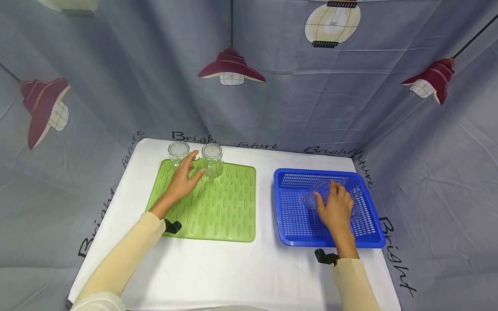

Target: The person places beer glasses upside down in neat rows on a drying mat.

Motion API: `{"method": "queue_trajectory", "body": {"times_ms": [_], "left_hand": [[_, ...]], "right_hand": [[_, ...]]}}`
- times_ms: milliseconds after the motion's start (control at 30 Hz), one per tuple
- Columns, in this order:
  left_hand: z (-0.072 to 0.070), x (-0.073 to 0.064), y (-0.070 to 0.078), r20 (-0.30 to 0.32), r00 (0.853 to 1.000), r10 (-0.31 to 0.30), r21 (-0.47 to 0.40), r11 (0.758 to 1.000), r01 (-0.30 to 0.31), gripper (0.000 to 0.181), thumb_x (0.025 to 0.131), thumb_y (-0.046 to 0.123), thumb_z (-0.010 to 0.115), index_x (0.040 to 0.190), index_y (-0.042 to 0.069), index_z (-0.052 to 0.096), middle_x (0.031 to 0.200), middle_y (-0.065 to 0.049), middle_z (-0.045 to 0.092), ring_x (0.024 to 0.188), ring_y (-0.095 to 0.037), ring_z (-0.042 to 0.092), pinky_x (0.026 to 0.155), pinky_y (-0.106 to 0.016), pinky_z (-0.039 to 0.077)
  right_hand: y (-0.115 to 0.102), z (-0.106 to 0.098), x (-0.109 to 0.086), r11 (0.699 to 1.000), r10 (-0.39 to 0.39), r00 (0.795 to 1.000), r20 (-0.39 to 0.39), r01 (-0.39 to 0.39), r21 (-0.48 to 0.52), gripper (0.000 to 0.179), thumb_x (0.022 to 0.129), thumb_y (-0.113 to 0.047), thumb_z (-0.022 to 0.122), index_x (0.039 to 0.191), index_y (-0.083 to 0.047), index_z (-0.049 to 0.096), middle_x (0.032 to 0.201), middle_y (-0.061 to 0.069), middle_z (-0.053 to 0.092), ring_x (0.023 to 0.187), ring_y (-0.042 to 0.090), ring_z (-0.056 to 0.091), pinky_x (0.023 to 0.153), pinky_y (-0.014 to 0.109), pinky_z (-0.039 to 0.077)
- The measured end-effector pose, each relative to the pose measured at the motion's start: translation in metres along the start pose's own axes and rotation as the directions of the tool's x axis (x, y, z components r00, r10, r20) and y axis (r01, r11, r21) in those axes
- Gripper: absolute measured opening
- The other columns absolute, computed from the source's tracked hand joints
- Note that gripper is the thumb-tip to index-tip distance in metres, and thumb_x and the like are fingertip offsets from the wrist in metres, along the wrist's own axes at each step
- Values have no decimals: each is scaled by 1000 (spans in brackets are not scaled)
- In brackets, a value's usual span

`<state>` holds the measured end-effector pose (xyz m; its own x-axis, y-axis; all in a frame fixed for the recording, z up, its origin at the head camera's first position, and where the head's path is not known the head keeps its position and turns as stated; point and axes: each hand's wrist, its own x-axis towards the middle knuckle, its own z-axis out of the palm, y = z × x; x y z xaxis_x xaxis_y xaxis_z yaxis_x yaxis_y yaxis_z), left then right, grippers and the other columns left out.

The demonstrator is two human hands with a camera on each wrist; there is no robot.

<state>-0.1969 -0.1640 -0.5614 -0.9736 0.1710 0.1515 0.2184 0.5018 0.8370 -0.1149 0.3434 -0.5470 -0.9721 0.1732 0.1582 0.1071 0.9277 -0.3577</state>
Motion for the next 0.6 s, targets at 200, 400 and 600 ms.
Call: {"method": "queue_trajectory", "body": {"times_ms": [200, 400, 600], "left_hand": [[-11, -20, 1, -141, 988, 61, -59, 996, -70, 58, 110, 19, 62, 165, 16, 42, 170, -18, 42, 147, -47, 52, 116, -63, 52], [-25, -44, -19, -296, 953, 71, 21, 997, -68, 48, 108, 12, 64, 155, 6, 55, 162, -19, 52, 151, -38, 51, 117, -57, 51], [-36, -73, -49, -300, 953, -42, 94, 993, 73, 52, 109, 19, 63, 158, 8, 50, 164, -21, 47, 152, -44, 47, 121, -63, 44]], "right_hand": [[0, 0, 0, 1000, 1, 1000, -9, -1, 5, 77, 109, -33, 64, 164, 9, 31, 161, 37, 39, 146, 59, 37, 125, 74, 23], [0, 0, 1, 1000, 14, 1000, -4, -14, 1, 77, 109, -34, 64, 164, 8, 31, 162, 36, 38, 147, 59, 36, 125, 73, 23], [0, 0, 0, 1000, 15, 1000, -1, -15, 7, 78, 109, -34, 64, 164, 9, 31, 162, 37, 38, 147, 60, 37, 126, 74, 23]]}}
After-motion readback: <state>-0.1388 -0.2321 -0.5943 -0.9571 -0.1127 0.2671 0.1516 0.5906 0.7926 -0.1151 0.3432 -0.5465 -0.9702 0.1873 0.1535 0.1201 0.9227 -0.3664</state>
